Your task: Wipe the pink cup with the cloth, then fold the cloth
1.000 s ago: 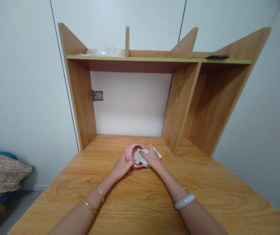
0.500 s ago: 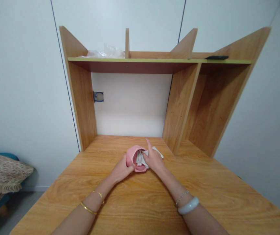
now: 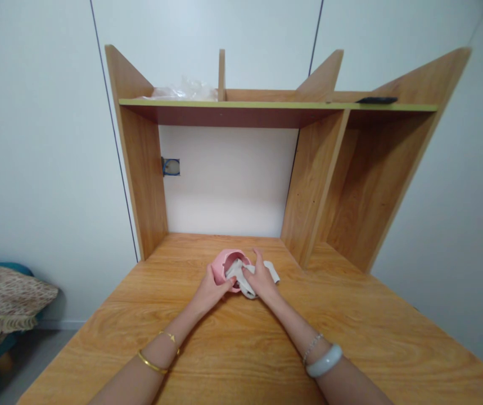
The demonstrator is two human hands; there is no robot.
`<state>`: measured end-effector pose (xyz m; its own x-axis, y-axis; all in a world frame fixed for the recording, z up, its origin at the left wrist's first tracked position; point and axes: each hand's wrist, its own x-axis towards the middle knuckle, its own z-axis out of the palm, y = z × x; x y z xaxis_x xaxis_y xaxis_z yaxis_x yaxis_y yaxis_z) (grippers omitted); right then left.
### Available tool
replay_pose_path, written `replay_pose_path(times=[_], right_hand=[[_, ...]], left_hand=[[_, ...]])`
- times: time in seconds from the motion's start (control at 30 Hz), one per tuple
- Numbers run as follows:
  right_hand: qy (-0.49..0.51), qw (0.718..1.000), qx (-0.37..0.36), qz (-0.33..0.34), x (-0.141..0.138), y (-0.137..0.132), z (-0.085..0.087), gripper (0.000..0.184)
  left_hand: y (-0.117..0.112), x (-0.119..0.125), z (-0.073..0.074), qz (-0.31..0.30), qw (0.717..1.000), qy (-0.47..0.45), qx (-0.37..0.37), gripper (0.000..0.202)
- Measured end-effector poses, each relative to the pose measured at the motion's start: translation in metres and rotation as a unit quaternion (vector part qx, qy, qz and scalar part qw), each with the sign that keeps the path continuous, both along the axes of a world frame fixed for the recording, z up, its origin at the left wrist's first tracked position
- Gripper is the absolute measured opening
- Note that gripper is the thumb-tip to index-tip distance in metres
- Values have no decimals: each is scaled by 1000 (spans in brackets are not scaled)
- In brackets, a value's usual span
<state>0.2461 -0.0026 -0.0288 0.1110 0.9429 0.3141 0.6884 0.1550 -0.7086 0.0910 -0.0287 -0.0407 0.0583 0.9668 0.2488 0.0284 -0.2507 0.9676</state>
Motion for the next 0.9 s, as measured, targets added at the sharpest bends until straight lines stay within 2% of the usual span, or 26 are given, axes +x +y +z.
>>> replay_pose_path(times=[0.1,0.17,0.33,0.43,0.53,0.6,0.67,0.77,0.9], right_hand=[[43,998,34,11,1,4,1,62],[43,997,54,18,4,8,2,62],[-36,998,40,23,20,16,3,55],[-101,994,19,-38,30,15,6,53],[-165,976,19,-142,42,12,12,62],[-186,967,8,-174,52,11,15,63],[-186,969,-9,-165,62,12,17,55],[-133,984,-39,-108,71,15,15,44],[-73,993,-46,-78,65,19,7,43]], left_hand=[[6,0,0,40,997,6,-60,52],[8,0,3,51,996,-6,-71,48],[10,-3,5,55,995,-53,-63,41],[11,-5,4,62,989,-105,-89,38],[11,-8,6,55,975,-180,-120,36],[11,-11,9,56,962,-228,-139,34],[10,-14,11,61,949,-267,-154,31],[10,-17,12,59,932,-316,-166,30],[10,-18,10,65,926,-349,-128,33]])
